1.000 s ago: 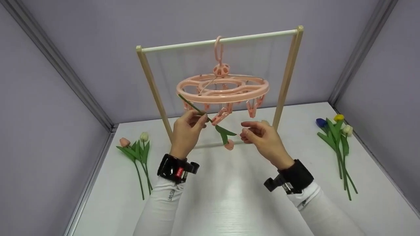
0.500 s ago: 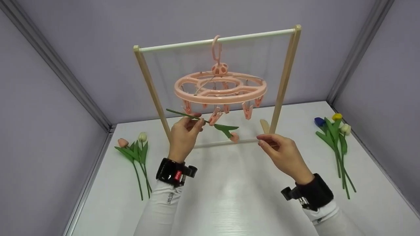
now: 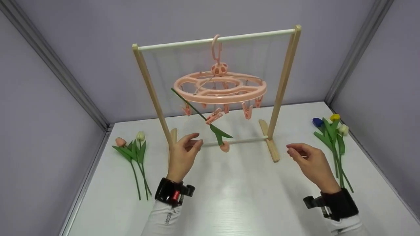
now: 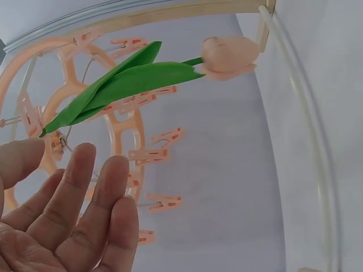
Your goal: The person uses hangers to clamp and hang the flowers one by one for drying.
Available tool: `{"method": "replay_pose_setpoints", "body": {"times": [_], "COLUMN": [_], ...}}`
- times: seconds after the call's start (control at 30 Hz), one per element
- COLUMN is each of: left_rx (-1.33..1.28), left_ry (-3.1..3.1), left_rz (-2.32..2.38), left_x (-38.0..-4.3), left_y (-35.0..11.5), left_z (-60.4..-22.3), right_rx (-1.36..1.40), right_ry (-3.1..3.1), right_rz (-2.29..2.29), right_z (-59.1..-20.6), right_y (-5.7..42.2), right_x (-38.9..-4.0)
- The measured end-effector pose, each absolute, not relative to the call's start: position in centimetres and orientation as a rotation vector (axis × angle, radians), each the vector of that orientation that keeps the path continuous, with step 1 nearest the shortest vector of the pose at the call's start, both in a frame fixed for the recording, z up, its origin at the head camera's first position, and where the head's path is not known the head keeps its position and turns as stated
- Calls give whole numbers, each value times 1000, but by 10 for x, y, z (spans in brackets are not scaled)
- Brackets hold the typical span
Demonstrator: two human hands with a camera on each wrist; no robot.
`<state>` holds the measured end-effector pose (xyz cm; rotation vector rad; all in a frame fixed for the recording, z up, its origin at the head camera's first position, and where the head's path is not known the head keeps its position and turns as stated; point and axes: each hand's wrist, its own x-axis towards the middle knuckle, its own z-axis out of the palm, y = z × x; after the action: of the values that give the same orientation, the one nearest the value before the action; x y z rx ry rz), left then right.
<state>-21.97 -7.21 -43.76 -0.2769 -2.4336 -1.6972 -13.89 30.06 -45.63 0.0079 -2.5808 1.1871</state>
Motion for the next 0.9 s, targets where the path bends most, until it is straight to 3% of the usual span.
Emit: {"method": "replay_pose_setpoints", "body": {"times": [0.37, 0.9], "left_rx": [-373, -710], "left_ry": [-2612, -2803], "left_rz": [-1578, -1381], "left_x": [-169, -102], "left_y": [-66, -43], "left_z": [-486, -505], "right_rx": [-301, -655], "right_ry": [-2681, -2887], "right_rz": [1154, 781], "right_z": [-497, -540], "right_y": [365, 437], "right_x": [-121, -109]}}
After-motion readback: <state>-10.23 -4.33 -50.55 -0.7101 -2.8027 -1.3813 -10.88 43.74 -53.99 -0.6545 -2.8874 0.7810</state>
